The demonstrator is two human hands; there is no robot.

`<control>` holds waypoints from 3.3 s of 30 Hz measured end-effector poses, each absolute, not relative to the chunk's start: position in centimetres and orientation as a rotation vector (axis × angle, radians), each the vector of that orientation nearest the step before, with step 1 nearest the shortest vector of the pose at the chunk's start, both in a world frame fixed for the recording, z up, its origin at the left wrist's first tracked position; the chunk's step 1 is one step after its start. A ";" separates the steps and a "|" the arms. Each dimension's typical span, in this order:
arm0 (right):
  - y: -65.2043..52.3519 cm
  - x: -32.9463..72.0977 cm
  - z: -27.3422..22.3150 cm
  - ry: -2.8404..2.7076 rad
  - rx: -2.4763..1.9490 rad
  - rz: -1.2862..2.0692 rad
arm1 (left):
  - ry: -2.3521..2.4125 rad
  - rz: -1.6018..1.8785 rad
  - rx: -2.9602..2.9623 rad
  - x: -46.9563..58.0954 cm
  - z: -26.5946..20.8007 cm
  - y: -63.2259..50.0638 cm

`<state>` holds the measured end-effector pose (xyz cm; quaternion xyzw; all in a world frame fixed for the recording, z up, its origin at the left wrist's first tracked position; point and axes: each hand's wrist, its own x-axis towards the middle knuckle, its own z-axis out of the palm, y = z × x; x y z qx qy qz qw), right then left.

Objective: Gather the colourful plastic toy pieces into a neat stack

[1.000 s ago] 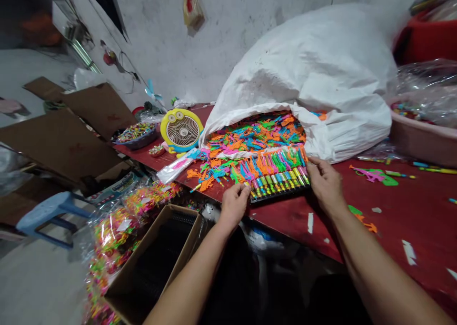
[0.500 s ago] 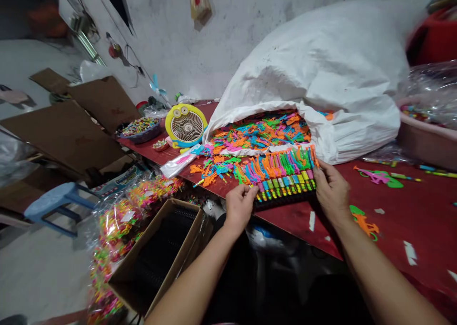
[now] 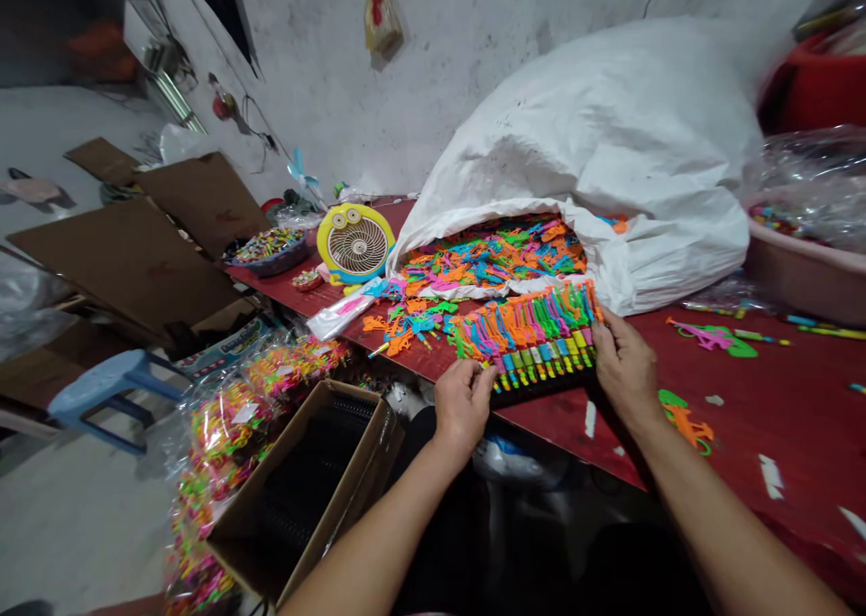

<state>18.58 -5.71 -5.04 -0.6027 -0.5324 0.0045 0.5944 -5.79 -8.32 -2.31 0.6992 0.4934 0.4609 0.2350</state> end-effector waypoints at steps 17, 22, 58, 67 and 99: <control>-5.9 18.1 -4.8 -1.200 -1.346 0.058 | 1.292 1.114 2.007 -5.9 -2.3 -8.2; -5.9 18.0 -4.9 -1.183 -1.365 0.039 | 1.256 1.160 1.967 -5.9 -2.7 -8.4; -6.1 18.2 -5.1 -1.129 -1.338 0.111 | 0.765 1.148 1.903 -8.9 1.9 -2.4; -6.2 18.3 -5.4 -1.138 -1.361 0.106 | 0.825 1.275 1.950 -8.4 0.6 -3.0; -5.7 18.3 -5.2 -1.091 -1.383 0.152 | 0.962 1.459 1.588 -7.1 -4.7 -5.4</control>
